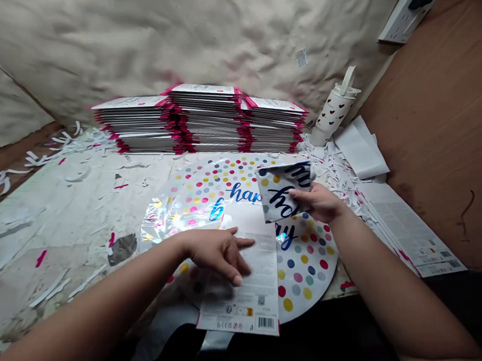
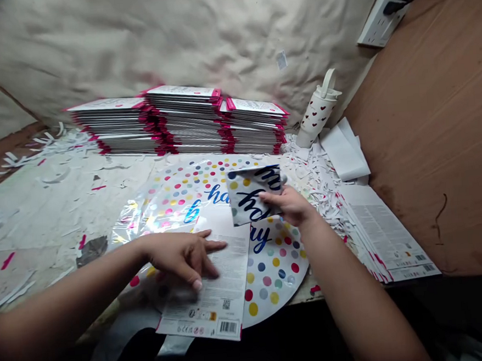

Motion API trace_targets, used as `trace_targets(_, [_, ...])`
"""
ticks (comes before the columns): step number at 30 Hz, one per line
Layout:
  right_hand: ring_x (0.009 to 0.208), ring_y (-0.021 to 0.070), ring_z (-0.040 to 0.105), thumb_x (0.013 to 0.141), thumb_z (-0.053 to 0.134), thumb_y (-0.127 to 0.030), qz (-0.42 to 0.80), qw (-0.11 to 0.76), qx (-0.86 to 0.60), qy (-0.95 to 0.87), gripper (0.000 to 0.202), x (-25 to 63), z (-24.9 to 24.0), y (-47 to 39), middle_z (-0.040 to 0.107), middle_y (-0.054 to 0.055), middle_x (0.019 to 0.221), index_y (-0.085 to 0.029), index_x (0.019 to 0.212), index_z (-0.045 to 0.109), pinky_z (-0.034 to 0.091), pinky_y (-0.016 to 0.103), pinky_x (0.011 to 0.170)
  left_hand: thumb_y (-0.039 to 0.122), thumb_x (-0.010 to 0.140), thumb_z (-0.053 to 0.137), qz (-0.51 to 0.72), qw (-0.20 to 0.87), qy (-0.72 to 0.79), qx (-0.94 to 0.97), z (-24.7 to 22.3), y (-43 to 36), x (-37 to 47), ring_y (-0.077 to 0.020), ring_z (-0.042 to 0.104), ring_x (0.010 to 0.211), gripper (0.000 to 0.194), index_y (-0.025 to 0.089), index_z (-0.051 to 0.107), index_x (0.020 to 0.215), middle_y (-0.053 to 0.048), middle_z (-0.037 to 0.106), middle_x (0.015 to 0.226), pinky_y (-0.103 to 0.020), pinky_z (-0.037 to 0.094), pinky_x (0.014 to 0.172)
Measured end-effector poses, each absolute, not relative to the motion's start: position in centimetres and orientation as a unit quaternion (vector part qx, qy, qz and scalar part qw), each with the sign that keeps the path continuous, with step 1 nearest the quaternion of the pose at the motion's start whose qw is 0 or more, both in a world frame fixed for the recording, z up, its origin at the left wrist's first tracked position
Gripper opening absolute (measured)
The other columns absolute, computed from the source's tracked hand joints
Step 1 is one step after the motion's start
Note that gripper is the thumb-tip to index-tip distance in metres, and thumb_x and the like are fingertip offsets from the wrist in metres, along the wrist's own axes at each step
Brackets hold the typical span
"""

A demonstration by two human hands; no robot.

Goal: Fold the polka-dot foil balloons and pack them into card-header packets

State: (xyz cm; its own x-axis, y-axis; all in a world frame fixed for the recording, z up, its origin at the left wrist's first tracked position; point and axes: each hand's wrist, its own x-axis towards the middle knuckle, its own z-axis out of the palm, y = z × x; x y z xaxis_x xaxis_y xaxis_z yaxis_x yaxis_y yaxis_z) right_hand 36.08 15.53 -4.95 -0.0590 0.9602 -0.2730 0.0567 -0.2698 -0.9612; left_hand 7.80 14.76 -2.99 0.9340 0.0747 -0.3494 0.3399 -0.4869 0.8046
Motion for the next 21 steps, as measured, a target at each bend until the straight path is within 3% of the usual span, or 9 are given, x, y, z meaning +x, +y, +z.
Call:
trace_targets(2, [0.075,0.0227,0.067,0.061,0.075,-0.035,0.562,0.355,-0.576,-0.476,0.032,34.3,-5.6,16.3,0.071,0.010,0.085,-0.014,0.083,0.067,0.056,0.036,0.070,0.044,0.082,0.051,-0.069,0.476,0.201,0.854,-2.9,14.9,7.7,-0.0233,0.055,0.106,0.026,0.023,0.068,0.084,-0.004,0.068,0.098,-0.045,0.032,0.097])
trace_targets(3, [0.071,0.0225,0.067,0.061,0.075,-0.034,0.554,0.341,-0.588,-0.481,0.030,33.6,-6.0,16.7,0.071,0.010,0.080,-0.013,0.080,0.067,0.056,0.036,0.067,0.043,0.084,0.048,-0.016,0.416,0.264,0.870,-3.3,14.7,8.2,-0.0223,0.058,0.096,0.029,0.020,0.065,0.089,-0.006,0.067,0.095,-0.042,0.039,0.090])
trace_targets(6, [0.066,0.0218,0.066,0.063,0.073,-0.035,0.540,0.333,-0.603,-0.485,0.030,32.6,-7.0,17.5,0.071,0.009,0.074,-0.012,0.080,0.068,0.055,0.035,0.063,0.048,0.082,0.046,0.094,0.146,0.403,0.898,-5.1,13.4,10.2,-0.0267,0.055,0.087,0.040,0.012,0.060,0.090,-0.014,0.060,0.093,-0.043,0.043,0.078])
trace_targets(8, [0.067,0.0209,0.066,0.064,0.072,-0.037,0.533,0.332,-0.604,-0.491,0.032,32.6,-7.5,17.6,0.071,0.008,0.076,-0.012,0.084,0.068,0.055,0.034,0.065,0.057,0.077,0.048,0.089,0.055,0.414,0.904,-6.1,12.5,11.2,-0.0296,0.052,0.087,0.049,0.010,0.058,0.087,-0.015,0.058,0.089,-0.044,0.042,0.077])
trace_targets(12, [0.070,0.0201,0.066,0.066,0.069,-0.041,0.539,0.321,-0.590,-0.507,0.036,32.6,-7.8,16.7,0.070,0.007,0.082,-0.013,0.090,0.067,0.054,0.033,0.066,0.066,0.069,0.051,0.075,0.090,0.413,0.903,-6.2,12.0,11.6,-0.0282,0.052,0.083,0.054,0.013,0.057,0.079,-0.012,0.057,0.085,-0.042,0.042,0.075])
trace_targets(17, [0.074,0.0185,0.065,0.064,0.072,-0.035,0.577,0.254,-0.534,-0.562,0.034,33.2,-5.7,15.9,0.070,0.006,0.084,-0.012,0.089,0.068,0.053,0.030,0.069,0.059,0.081,0.039,0.052,0.365,0.425,0.827,-4.3,12.7,10.9,-0.0150,0.051,0.058,0.045,0.017,0.052,0.071,0.001,0.053,0.062,-0.024,0.039,0.052])
trace_targets(19, [0.070,0.0177,0.064,0.063,0.072,-0.032,0.584,0.180,-0.515,-0.602,0.031,33.8,-4.2,16.4,0.070,0.005,0.077,-0.011,0.085,0.069,0.052,0.028,0.066,0.049,0.086,0.037,0.085,0.346,0.408,0.841,-3.8,12.4,10.8,-0.0142,0.051,0.059,0.038,0.017,0.053,0.075,0.000,0.055,0.064,-0.024,0.039,0.053])
trace_targets(21, [0.067,0.0166,0.063,0.061,0.073,-0.029,0.582,0.111,-0.493,-0.638,0.028,34.0,-2.7,17.5,0.069,0.003,0.074,-0.011,0.082,0.069,0.052,0.026,0.062,0.037,0.089,0.036,0.126,0.206,0.371,0.897,-3.6,11.6,11.1,-0.0165,0.052,0.064,0.032,0.016,0.055,0.074,-0.003,0.057,0.068,-0.029,0.040,0.060])
